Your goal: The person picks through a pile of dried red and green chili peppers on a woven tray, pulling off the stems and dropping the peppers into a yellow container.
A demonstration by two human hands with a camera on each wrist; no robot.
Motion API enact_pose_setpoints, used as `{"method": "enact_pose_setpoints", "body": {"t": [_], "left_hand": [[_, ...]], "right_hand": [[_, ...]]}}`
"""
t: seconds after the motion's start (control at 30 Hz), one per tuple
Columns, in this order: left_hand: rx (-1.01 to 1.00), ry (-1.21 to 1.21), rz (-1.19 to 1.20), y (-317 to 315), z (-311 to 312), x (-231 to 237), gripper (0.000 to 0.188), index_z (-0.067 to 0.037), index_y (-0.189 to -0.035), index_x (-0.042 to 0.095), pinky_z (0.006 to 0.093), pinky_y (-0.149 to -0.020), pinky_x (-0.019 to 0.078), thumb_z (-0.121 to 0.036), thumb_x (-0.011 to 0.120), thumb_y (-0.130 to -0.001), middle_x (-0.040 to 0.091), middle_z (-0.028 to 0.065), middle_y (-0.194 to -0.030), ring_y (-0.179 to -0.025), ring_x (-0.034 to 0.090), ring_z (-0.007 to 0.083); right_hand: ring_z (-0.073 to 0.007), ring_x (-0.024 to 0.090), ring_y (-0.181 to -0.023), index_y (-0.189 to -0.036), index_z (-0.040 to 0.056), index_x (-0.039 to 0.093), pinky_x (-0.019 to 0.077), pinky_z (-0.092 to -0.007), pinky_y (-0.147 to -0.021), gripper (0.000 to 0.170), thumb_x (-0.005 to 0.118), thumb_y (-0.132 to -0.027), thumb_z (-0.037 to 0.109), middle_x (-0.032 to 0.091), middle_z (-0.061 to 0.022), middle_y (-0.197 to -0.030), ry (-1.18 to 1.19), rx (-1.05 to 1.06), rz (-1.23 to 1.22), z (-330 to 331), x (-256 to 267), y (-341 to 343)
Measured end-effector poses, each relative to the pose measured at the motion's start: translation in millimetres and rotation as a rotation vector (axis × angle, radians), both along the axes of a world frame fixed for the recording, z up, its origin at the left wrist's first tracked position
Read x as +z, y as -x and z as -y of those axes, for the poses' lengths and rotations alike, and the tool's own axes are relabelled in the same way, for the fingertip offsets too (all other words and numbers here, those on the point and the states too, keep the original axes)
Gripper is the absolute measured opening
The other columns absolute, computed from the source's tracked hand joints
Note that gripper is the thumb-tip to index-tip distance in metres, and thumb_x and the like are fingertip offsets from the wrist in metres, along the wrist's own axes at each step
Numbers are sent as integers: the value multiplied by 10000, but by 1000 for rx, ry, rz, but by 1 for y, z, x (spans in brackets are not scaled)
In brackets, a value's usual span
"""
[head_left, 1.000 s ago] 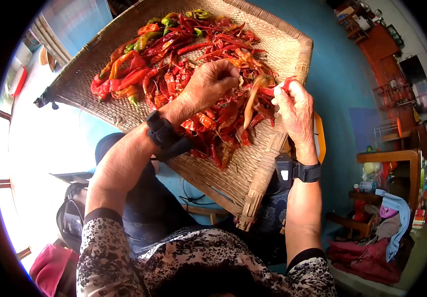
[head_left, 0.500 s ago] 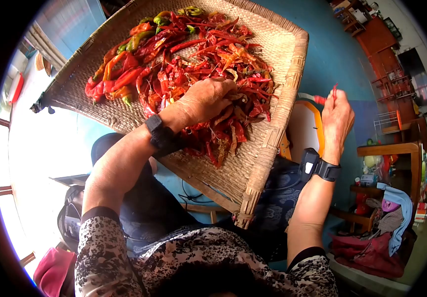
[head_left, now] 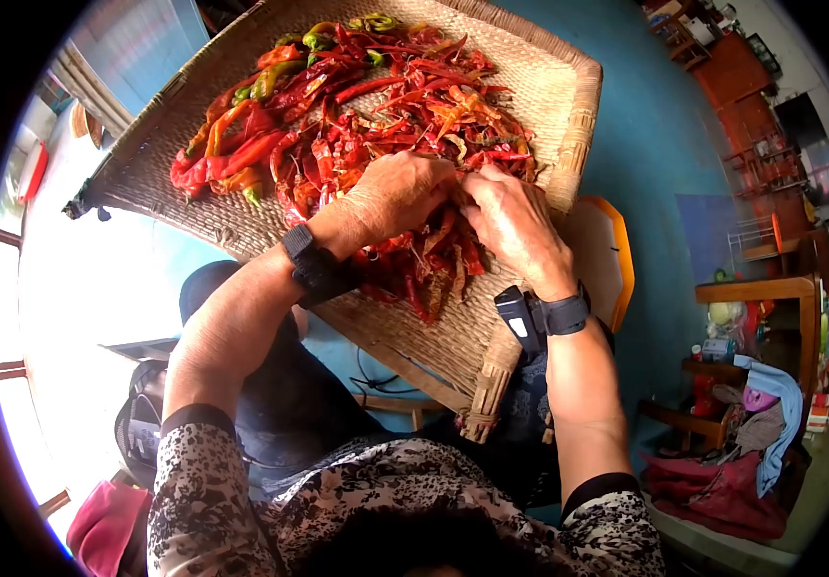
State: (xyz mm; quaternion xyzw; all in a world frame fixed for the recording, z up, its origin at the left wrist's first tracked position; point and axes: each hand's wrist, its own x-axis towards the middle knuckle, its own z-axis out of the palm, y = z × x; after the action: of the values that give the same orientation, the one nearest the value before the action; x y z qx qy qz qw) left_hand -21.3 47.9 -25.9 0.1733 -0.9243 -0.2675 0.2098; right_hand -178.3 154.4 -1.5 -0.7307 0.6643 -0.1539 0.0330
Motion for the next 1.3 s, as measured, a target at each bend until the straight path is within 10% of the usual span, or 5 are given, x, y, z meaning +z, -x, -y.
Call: {"method": "enact_pose_setpoints", "body": {"t": [0.27, 0.63, 0.87, 1.13, 1.3], "left_hand": [[74, 101, 114, -7, 1, 7, 161, -66, -952, 581, 433, -648, 499, -197, 602, -862, 634, 141, -857, -790, 625, 351], [-44, -25, -166, 11, -17, 10, 596, -16, -1280, 440, 443, -784, 494, -341, 665, -834, 564, 214, -1105, -940, 596, 389], [-161, -85, -148, 8, -11, 4, 451, -62, -1207, 528, 431, -777, 495, -136, 677, -788, 591, 195, -1022, -926, 604, 368], [-101, 12, -66, 9, -12, 6, 133, -43, -881, 585, 440, -676, 501, -153, 622, -817, 629, 158, -796, -776, 620, 363], [-80, -89, -64, 6, -7, 8, 158, -55, -946, 642, 427, -688, 507, -155, 620, -827, 649, 165, -832, -796, 628, 358]], "right_hand": [[-102, 600, -701, -930, 15, 608, 494, -253, -619, 101, 623, -868, 92, 639, -33, -765, 221, -116, 646, -5, 13, 30], [-57, 565, -685, -990, 28, 606, 472, -198, -577, 143, 620, -888, 127, 613, 3, -802, 48, -129, 965, -27, 18, 33], [-43, 525, -685, -963, 0, 599, 451, -216, -600, 118, 607, -861, 58, 588, 7, -773, -113, -67, 981, -23, 34, 28], [-148, 618, -630, -872, 18, 587, 497, -287, -584, 70, 621, -811, 10, 654, -81, -784, 231, -286, 376, -38, 20, 62], [-300, 574, -627, -831, 25, 552, 444, -394, -570, 70, 617, -806, 27, 568, -158, -742, 381, -464, -165, -56, 17, 93]]}}
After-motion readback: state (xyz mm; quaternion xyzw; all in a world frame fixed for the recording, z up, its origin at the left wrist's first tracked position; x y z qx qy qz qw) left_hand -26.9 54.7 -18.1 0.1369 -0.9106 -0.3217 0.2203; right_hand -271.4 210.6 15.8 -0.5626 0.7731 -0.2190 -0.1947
